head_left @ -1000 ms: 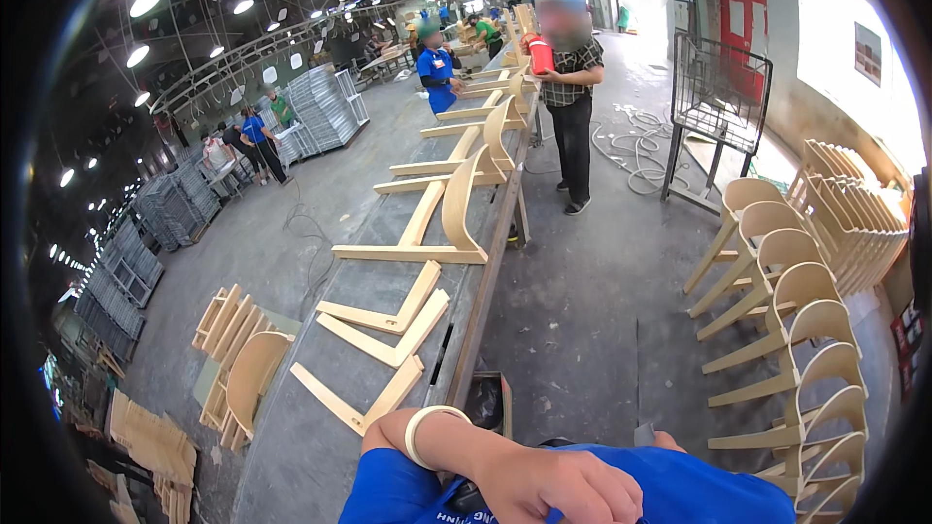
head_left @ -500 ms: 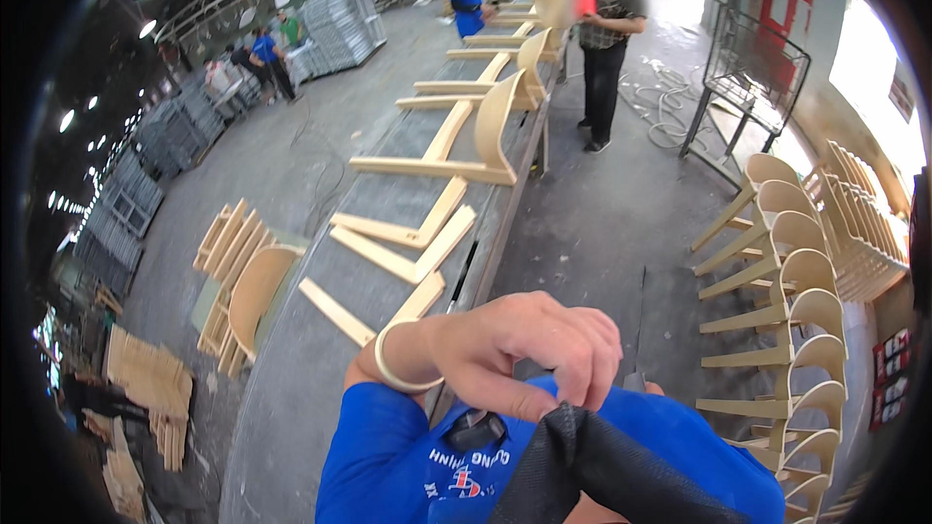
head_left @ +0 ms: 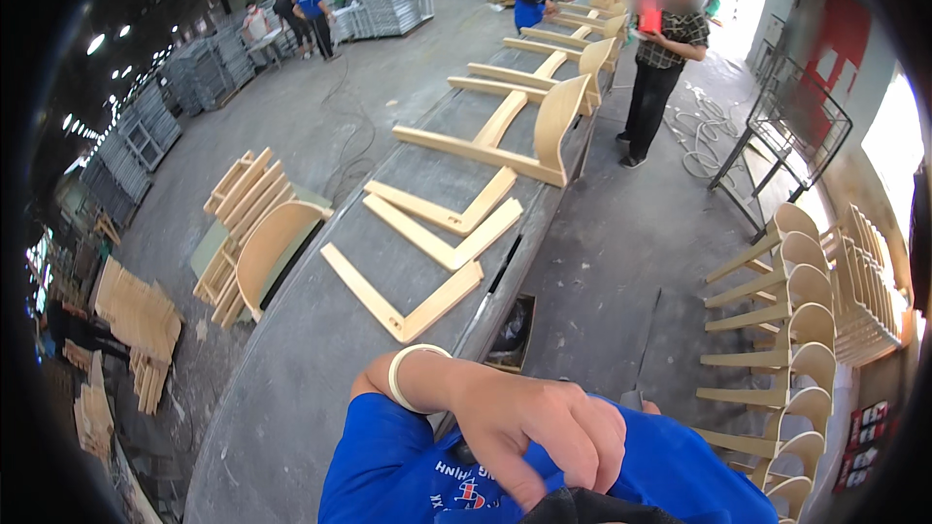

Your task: The person sands unfinished wooden chair frames using a sanding block, moving along a workbench in a factory. They handle multiple chair frames one at a time, sanding edges and surfaces, then stack the finished frames on a nearby rack.

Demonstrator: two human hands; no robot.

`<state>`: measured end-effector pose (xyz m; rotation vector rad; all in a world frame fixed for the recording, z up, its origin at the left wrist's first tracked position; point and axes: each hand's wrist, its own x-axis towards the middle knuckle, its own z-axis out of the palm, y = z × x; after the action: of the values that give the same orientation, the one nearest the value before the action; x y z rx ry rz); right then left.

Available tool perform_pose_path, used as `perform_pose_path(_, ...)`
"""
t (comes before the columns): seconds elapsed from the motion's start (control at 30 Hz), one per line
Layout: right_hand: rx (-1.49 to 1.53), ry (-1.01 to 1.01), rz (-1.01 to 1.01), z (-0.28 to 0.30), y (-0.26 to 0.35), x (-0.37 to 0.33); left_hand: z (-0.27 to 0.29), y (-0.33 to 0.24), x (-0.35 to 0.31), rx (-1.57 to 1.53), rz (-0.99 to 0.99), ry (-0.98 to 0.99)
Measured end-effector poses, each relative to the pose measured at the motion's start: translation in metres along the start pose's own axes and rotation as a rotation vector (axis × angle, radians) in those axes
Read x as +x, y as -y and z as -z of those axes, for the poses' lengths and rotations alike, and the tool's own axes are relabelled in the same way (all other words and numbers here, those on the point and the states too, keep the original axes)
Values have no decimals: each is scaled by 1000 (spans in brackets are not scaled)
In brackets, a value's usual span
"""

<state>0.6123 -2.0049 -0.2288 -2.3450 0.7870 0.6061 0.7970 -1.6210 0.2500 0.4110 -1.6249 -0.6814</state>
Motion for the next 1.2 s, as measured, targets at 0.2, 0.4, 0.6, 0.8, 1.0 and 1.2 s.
perform_pose_path(0.2, -69, 30, 80, 17, 34, 24, 10, -13, -29, 124, -18, -112)
perform_pose_path(0.4, -157, 101, 230, 38, 57, 71, 11, -40, -33, 300, -67, -351)
perform_pose_path(0.6, -234, 198, 406, 58, 88, 130, 9, 2, 29, 404, 29, -348)
perform_pose_path(0.8, -297, 281, 527, 70, 104, 186, 20, 15, 70, 506, -39, -227)
perform_pose_path(1.0, -409, 376, 655, 67, 132, 239, 18, 56, 102, 749, -187, -434)
perform_pose_path(1.2, -488, 426, 763, 58, 157, 290, 22, 66, 110, 868, -281, -455)
